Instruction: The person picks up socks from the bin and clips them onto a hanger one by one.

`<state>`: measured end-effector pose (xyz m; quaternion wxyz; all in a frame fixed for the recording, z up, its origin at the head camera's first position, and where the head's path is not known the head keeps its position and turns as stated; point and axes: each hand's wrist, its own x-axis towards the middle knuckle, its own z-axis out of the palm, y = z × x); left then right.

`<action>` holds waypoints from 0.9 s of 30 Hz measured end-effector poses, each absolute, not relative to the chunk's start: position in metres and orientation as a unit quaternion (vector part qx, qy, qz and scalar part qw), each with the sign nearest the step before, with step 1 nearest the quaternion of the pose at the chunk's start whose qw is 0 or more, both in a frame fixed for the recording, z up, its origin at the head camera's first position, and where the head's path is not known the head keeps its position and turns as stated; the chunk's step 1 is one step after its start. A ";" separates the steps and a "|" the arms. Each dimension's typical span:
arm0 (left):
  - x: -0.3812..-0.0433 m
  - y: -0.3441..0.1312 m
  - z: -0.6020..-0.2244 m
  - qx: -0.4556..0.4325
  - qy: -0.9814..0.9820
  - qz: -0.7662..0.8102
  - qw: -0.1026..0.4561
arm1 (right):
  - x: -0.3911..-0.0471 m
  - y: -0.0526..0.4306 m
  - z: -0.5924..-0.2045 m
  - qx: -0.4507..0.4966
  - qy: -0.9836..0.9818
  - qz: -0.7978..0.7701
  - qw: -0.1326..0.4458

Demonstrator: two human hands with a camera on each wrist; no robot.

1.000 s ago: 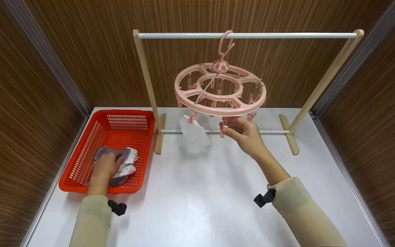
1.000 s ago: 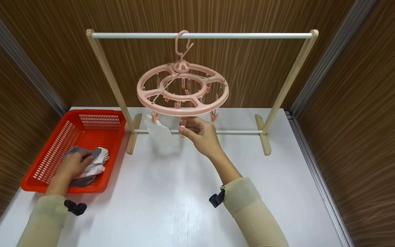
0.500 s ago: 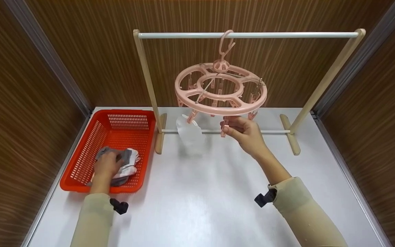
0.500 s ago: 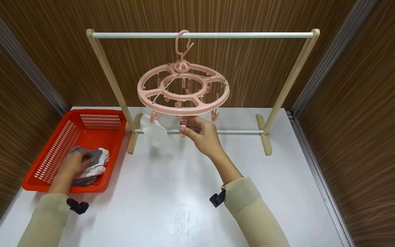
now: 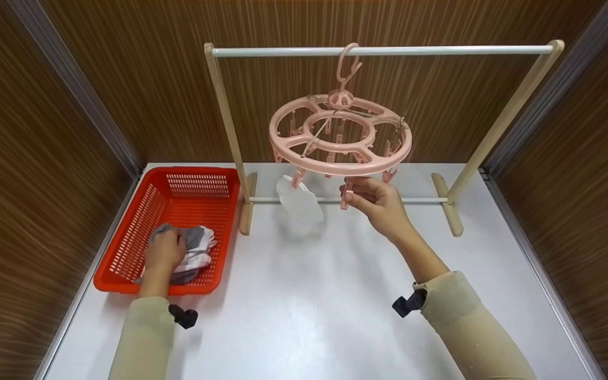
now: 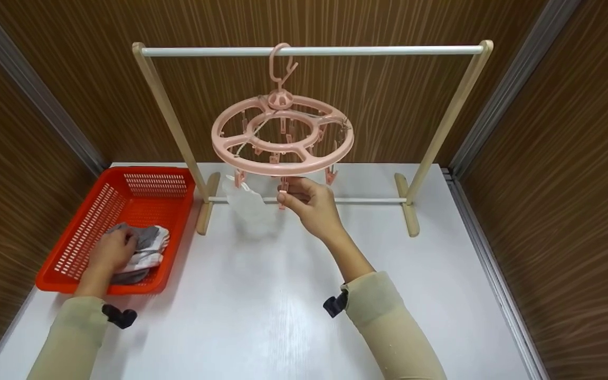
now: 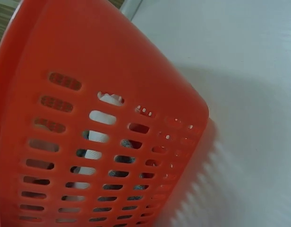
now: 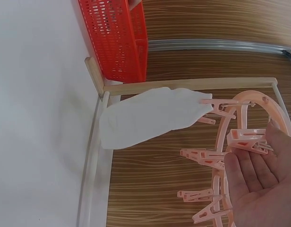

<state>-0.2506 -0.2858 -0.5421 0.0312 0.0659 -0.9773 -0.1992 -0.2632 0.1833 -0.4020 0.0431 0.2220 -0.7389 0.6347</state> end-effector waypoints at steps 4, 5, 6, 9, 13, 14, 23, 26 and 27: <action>-0.251 -0.285 -0.544 0.049 -0.972 -0.221 0.058 | -0.263 0.184 -0.400 0.222 -0.742 0.631 0.046; -0.251 -0.285 -0.544 0.039 -0.971 -0.230 0.044 | -0.263 0.184 -0.399 0.222 -0.742 0.631 0.046; -0.251 -0.285 -0.544 0.029 -0.970 -0.238 0.024 | -0.263 0.184 -0.399 0.220 -0.742 0.632 0.046; -0.252 -0.285 -0.545 0.010 -0.965 -0.257 -0.053 | -0.269 0.186 -0.407 0.222 -0.740 0.633 0.048; -0.254 -0.284 -0.547 0.001 -0.966 -0.245 -0.086 | -0.279 0.190 -0.420 0.230 -0.736 0.635 0.053; -0.254 -0.283 -0.547 -0.003 -0.968 -0.240 -0.077 | -0.280 0.190 -0.422 0.230 -0.733 0.637 0.055; -0.252 -0.281 -0.546 0.000 -0.976 -0.213 0.042 | -0.268 0.185 -0.407 0.223 -0.737 0.636 0.051; -0.252 -0.279 -0.545 0.008 -0.974 -0.214 0.073 | -0.263 0.184 -0.401 0.221 -0.734 0.640 0.050; -0.252 -0.279 -0.545 0.008 -0.973 -0.215 0.085 | -0.263 0.184 -0.401 0.221 -0.733 0.641 0.049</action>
